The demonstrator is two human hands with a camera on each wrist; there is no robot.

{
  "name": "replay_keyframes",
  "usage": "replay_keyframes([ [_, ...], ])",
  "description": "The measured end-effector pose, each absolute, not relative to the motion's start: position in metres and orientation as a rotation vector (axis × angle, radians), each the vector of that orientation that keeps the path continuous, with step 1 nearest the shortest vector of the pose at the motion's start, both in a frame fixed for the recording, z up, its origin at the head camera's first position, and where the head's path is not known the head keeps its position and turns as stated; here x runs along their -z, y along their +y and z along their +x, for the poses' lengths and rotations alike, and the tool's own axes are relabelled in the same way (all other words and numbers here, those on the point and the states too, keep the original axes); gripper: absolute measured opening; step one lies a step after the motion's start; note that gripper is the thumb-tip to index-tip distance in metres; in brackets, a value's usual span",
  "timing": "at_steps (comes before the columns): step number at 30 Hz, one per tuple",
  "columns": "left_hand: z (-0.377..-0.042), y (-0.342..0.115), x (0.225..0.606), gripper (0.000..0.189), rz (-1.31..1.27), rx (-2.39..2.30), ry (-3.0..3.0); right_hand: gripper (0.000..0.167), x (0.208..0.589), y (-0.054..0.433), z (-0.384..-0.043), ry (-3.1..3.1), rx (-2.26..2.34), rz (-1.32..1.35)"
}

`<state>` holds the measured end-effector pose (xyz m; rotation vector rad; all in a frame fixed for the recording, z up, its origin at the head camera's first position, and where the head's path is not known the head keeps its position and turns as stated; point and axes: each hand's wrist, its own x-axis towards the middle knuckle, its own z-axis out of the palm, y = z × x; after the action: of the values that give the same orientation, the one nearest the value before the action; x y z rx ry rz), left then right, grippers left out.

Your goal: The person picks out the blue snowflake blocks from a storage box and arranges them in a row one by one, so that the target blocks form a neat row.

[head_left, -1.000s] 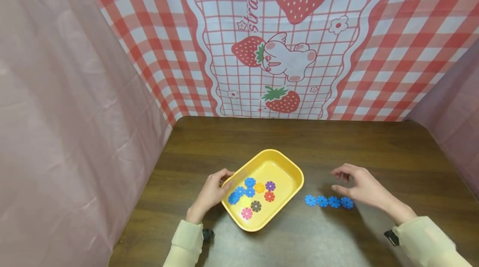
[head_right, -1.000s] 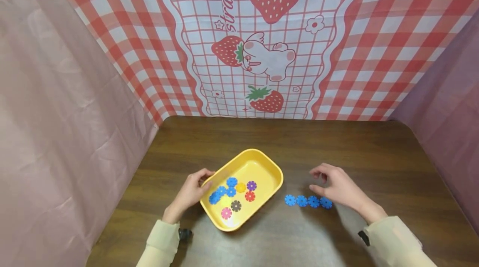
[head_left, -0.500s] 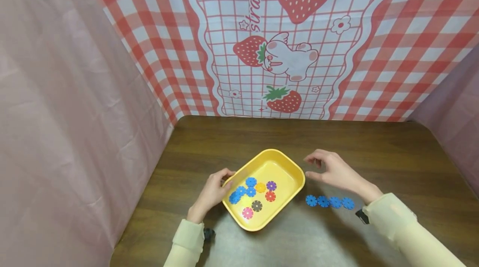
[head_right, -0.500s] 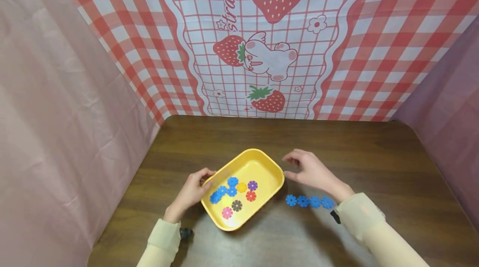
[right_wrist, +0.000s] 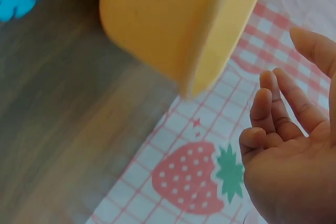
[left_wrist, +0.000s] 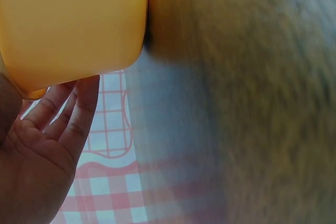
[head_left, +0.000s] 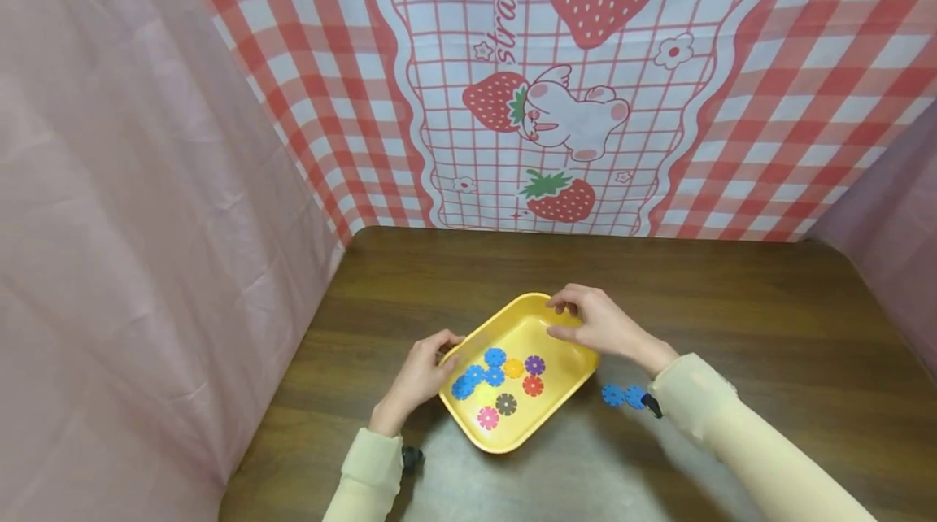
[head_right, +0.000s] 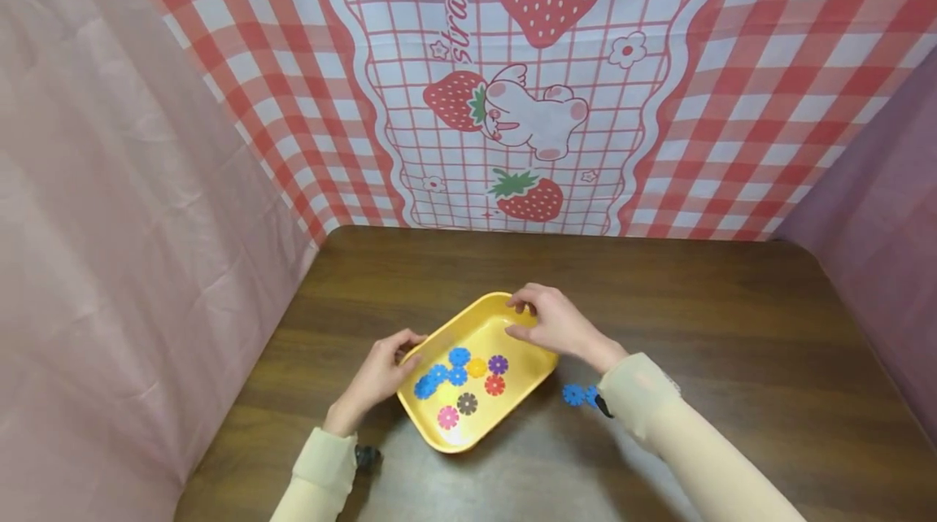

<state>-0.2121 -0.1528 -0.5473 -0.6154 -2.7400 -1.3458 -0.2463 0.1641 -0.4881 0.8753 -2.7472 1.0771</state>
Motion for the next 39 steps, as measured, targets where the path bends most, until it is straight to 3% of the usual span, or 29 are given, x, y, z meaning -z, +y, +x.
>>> replay_keyframes([
  [18, -0.210, -0.154, 0.549, 0.018, -0.605, 1.344, -2.743, 0.029, 0.530, 0.102, -0.252, -2.786, -1.154, 0.908],
  [39, -0.211, -0.152, 0.548, 0.018, -0.609, 1.383, -2.733, 0.034, 0.556, 0.073, -0.249, -3.005, -1.044, 0.789],
])
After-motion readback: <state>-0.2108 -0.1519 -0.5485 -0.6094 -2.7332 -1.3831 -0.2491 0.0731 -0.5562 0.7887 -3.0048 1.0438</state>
